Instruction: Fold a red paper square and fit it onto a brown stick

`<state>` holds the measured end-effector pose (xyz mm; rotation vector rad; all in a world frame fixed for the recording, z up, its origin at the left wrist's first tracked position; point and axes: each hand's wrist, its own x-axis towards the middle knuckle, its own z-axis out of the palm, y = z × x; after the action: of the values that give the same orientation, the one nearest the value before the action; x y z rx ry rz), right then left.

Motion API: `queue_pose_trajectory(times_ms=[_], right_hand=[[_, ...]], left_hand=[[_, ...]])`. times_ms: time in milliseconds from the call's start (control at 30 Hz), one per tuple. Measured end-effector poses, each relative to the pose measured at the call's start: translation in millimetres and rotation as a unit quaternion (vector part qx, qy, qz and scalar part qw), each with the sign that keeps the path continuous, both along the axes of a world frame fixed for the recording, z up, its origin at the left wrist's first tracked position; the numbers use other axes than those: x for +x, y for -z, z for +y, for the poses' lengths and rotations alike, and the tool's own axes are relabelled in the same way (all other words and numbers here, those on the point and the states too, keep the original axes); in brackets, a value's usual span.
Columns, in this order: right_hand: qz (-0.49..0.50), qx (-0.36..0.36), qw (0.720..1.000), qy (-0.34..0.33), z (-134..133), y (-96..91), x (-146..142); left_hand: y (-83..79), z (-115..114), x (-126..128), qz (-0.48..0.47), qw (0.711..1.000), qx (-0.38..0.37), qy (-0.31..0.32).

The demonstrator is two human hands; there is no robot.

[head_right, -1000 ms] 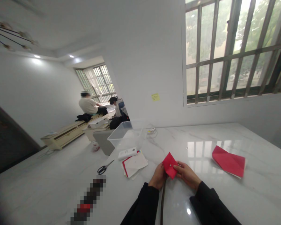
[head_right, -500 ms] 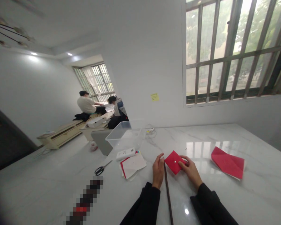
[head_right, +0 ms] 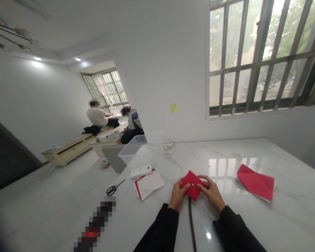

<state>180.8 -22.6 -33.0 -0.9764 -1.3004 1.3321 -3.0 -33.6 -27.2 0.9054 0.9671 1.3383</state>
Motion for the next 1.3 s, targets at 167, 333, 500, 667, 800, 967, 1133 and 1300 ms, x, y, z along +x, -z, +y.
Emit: queue_pose_trajectory(times_ms=[167, 333, 500, 667, 800, 967, 1133, 1300], right_hand=[[-0.038, 0.04, 0.998, 0.034, -3.0, 2.1, -5.9], [-0.079, 0.078, 0.99, 0.089, -1.8, 9.9, -7.8], [-0.108, 0.102, 0.985, 0.092, -1.4, 11.4, -6.8], [-0.225, 0.266, 0.919, 0.182, -7.5, 3.1, -7.2], [-0.26, 0.314, 0.896, 0.176, -11.1, 1.3, -9.3], [-0.25, 0.301, 0.905, 0.167, -8.7, 8.0, -9.9], [-0.237, 0.27, 0.919, 0.163, -7.2, 10.2, -9.7], [-0.226, 0.25, 0.929, 0.154, -8.6, 8.3, -10.6]], left_hand=[[2.1, 0.0, 0.8, 0.068, 0.998, 0.012, -0.012], [-1.9, -0.6, 1.1, 0.125, 0.991, 0.042, -0.034], [-7.3, -1.8, 1.2, 0.151, 0.986, 0.053, -0.04], [-9.0, -2.3, 2.6, 0.132, 0.989, 0.054, -0.046], [-13.4, -5.3, 3.1, 0.101, 0.993, 0.047, -0.029], [-16.0, -8.0, 1.5, 0.061, 0.997, 0.035, -0.006], [-13.4, -7.1, -0.8, 0.017, 0.999, 0.026, 0.027], [-12.7, -6.9, -0.5, 0.019, 0.999, 0.021, 0.026]])
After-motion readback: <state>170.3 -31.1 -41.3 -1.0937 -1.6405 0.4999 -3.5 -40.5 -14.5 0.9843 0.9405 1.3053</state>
